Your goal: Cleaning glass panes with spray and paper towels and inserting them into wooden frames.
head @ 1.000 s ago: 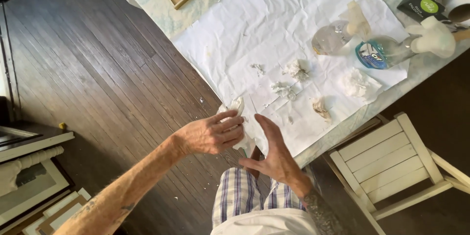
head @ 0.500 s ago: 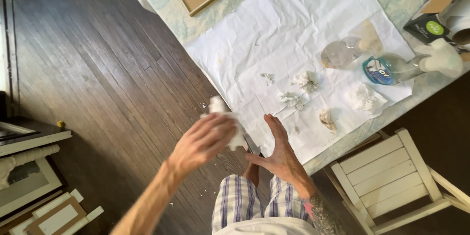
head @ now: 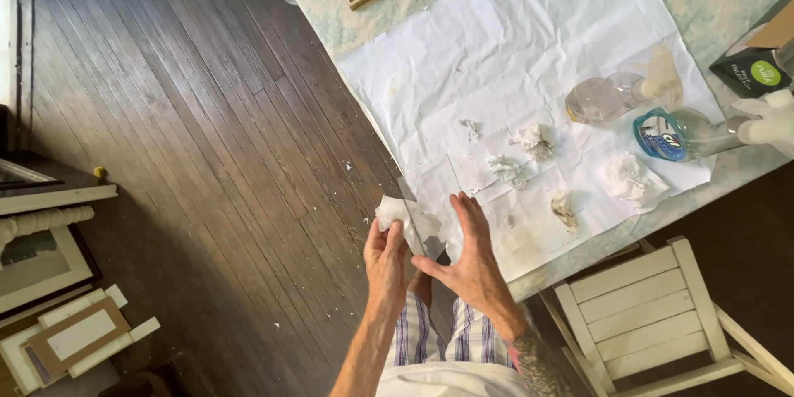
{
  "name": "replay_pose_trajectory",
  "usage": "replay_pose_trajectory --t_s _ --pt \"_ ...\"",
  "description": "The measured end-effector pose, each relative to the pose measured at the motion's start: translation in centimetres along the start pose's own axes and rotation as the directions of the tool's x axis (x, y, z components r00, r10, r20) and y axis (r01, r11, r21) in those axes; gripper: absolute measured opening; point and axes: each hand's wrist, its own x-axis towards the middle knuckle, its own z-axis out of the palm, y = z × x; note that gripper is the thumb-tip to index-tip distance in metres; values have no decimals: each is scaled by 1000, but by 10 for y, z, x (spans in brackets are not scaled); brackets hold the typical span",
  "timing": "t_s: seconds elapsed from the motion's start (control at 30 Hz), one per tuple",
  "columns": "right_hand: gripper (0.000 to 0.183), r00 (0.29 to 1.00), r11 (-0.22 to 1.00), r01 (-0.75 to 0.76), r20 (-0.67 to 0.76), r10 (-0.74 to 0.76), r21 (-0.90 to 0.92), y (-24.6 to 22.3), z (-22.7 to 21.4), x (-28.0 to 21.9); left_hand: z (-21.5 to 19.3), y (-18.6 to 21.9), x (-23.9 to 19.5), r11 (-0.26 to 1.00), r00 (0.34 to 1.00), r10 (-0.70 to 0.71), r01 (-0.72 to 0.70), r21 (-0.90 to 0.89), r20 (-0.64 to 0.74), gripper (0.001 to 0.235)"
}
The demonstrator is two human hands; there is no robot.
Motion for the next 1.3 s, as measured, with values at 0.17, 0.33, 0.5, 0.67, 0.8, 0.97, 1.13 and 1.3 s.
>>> replay_pose_trajectory --t_s 0.17,0.33,0.5,0.67,0.8,0.97,1.13,1.3 --pt "110 992 992 107 -58 -111 -69 -4 16 -1 0 7 -12 989 998 -56 54 -135 -8 11" --pt "96 995 995 82 -63 -78 64 -11 -13 -2 -19 8 -10 997 996 -69 68 -20 -59 23" --pt "70 893 992 8 -447 49 125 66 -115 26 -6 29 -20 988 977 -103 122 93 -185 25" --pt "89 734 956 294 -647 -208 26 141 -194 126 -46 6 4 997 992 -78 75 -29 -98 20" --pt "70 649 813 565 -534 -542 -138 150 -241 190 -56 -9 16 995 986 -77 66 -79 -149 29" --pt "7 602 624 534 -263 -754 -571 91 -236 168 -68 -10 20 962 993 -116 106 -253 -25 38" --pt "18 599 525 704 4 -801 -478 40 -196 96 -79 -12 21 953 990 -136 121 -278 -35 30" --pt "15 621 561 768 142 -771 -309 59 -120 41 -102 -29 41 947 987 -157 161 -279 34 35"
